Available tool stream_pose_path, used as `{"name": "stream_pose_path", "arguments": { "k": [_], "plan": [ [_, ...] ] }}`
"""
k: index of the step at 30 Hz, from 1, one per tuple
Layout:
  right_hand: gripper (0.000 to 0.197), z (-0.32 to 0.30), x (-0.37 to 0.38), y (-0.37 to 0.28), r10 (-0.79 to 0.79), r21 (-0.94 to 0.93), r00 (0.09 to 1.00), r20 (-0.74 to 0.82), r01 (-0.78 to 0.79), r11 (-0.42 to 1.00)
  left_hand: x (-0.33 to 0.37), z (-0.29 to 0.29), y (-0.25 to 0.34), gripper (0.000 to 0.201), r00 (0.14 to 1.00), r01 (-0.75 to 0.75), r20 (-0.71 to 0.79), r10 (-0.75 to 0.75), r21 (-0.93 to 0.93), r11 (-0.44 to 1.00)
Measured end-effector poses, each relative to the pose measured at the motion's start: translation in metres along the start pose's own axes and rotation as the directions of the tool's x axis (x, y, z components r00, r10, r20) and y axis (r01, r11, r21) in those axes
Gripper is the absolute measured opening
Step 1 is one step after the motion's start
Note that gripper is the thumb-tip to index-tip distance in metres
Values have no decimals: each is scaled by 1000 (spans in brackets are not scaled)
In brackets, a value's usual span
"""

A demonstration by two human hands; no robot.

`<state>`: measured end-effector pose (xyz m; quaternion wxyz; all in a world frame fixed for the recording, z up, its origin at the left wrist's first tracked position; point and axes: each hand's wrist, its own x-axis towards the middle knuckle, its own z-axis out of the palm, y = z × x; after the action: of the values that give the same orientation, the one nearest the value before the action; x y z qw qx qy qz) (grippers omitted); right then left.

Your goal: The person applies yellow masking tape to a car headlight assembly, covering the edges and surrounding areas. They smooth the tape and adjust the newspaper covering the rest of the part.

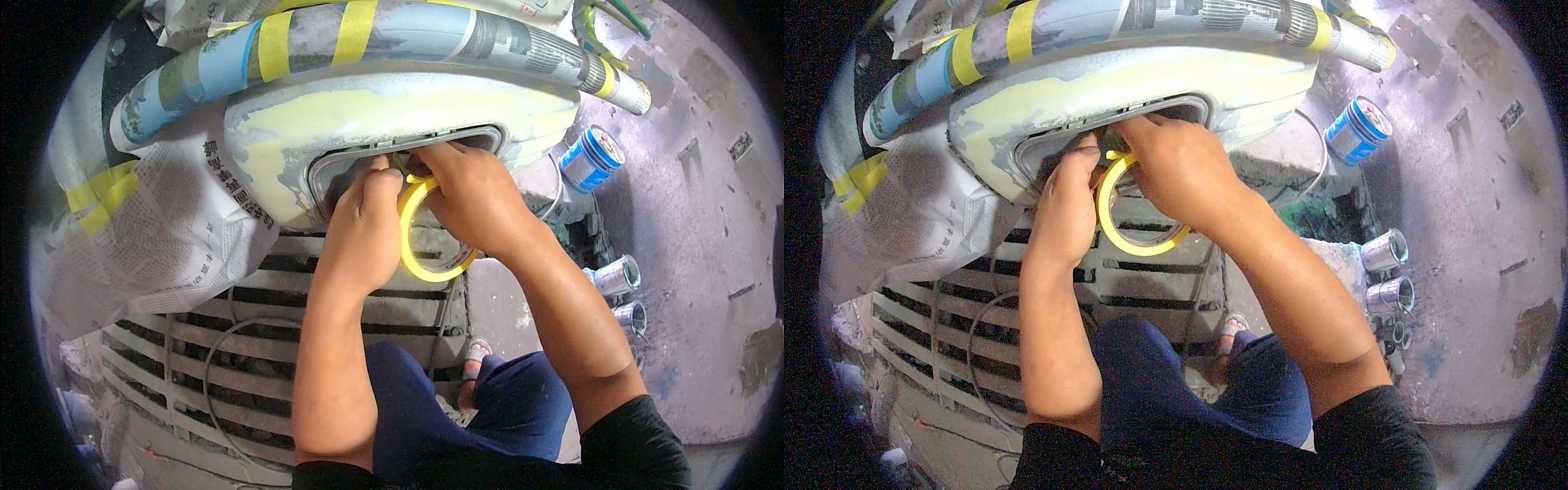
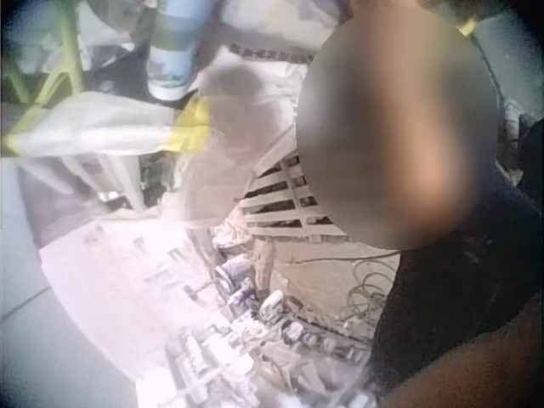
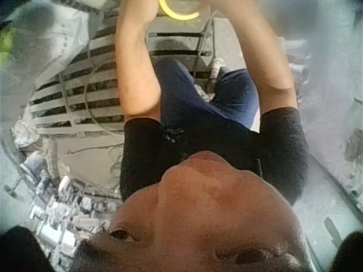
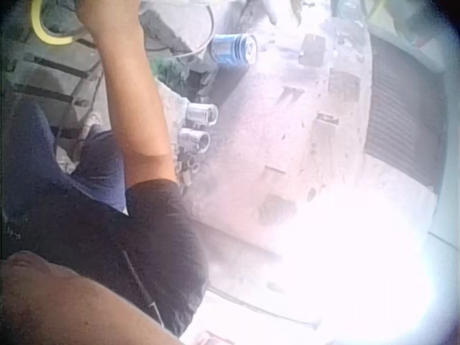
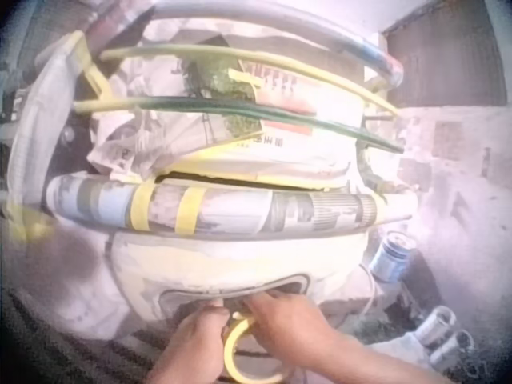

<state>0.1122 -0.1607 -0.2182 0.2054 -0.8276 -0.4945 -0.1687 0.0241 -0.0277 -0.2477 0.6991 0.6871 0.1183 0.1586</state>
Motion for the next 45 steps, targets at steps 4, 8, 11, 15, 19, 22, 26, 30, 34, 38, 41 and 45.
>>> {"name": "stream_pose_path", "arguments": {
  "k": [4, 8, 11, 15, 19, 22, 26, 30, 34, 38, 41, 45],
  "plan": [
    [29, 0, 2, -2, 20, 4, 999, 30, -20, 1000, 2, 1, 4, 50, 1000, -11, 4, 11, 90, 996],
    [28, -2, 4, -5, 58, -7, 996, 66, -57, 998, 7, 5, 11, 53, 1000, 31, -2, -31, 180, 983],
    [26, 1, 4, -2, 73, 10, 996, 50, -74, 997, 10, 6, 16, 52, 999, 42, 18, -46, 181, 983],
    [29, -2, 3, -3, 96, 46, 994, 46, -98, 994, 13, 12, 10, 43, 998, 46, 31, -46, 3, 999],
    [34, -1, -4, -9, 153, 31, 987, -42, -152, 988, 9, 18, -5, 30, 996, 72, 80, -47, -340, 938],
    [27, 10, -8, -2, 98, -56, 981, -170, -109, 992, 7, 21, -4, 30, 993, 104, 96, -69, -427, 898],
    [20, 16, -7, -2, 55, -113, 971, -233, -83, 990, 8, 15, -6, 31, 989, 114, 143, -50, -489, 865],
    [18, 17, -7, -4, 26, -140, 976, -218, -57, 989, 3, 12, -7, 38, 988, 65, 156, 8, -453, 889],
    [18, 18, -5, -6, 52, -101, 972, -228, -77, 992, 1, 8, -4, 44, 989, 59, 146, -9, -336, 940],
    [27, 15, -4, -9, 157, -39, 971, -182, -166, 985, 2, 5, 12, 38, 995, 79, 77, -64, -204, 976],
    [16, 17, -7, -4, 73, -82, 963, -259, -97, 992, -6, -2, 19, 31, 926, -325, 17, 377, 544, 773],
    [18, 17, -9, -4, 101, -27, 966, -240, -111, 993, -13, -10, 18, 31, 748, -556, 340, 570, 790, 258]
  ]
}}
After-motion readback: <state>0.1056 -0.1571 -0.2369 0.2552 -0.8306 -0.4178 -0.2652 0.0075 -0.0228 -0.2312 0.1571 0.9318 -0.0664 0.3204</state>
